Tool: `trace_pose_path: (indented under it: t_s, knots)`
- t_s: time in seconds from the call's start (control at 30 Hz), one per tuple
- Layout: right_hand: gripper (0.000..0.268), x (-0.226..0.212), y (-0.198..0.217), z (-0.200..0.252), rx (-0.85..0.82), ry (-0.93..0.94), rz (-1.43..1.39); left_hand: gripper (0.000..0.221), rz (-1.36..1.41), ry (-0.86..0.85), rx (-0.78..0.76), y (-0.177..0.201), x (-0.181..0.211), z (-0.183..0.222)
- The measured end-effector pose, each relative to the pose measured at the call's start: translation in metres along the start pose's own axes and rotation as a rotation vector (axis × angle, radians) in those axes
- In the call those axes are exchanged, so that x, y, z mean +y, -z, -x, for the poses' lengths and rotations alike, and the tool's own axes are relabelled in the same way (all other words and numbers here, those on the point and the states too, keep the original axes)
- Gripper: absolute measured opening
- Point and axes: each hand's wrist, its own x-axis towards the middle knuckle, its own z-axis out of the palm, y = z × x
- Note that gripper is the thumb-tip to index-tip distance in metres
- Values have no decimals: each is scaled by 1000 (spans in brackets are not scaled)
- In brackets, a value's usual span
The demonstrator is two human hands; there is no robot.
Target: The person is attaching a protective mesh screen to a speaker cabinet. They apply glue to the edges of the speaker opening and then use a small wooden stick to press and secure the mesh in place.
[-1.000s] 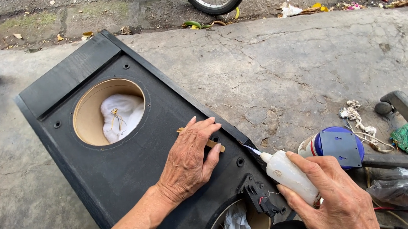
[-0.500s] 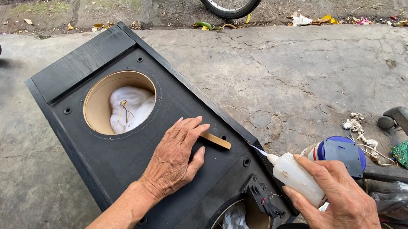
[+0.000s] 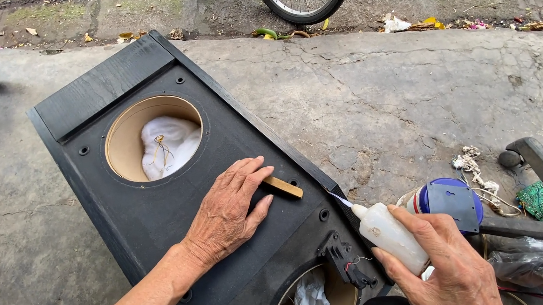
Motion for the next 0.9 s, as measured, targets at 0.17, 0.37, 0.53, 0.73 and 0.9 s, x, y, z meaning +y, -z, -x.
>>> trace_pose_path:
  t_s: [0.17,0.37,0.53,0.73,0.9]
  knots:
    - [75,3,2,3,43,90,-34,45,-3,-6,17,0,1,0]
    - [75,0,3,2,22,62,-58,44,3,-3,17,1,2,0]
    - [76,2,2,2,22,73,-41,43,6,-5,29,0,1,0]
    - [74,1,3,2,42,104,-51,43,2,-6,32,0,2,0]
    - [75,2,2,2,30,92,-48,40,16,-9,37,1,2,-1]
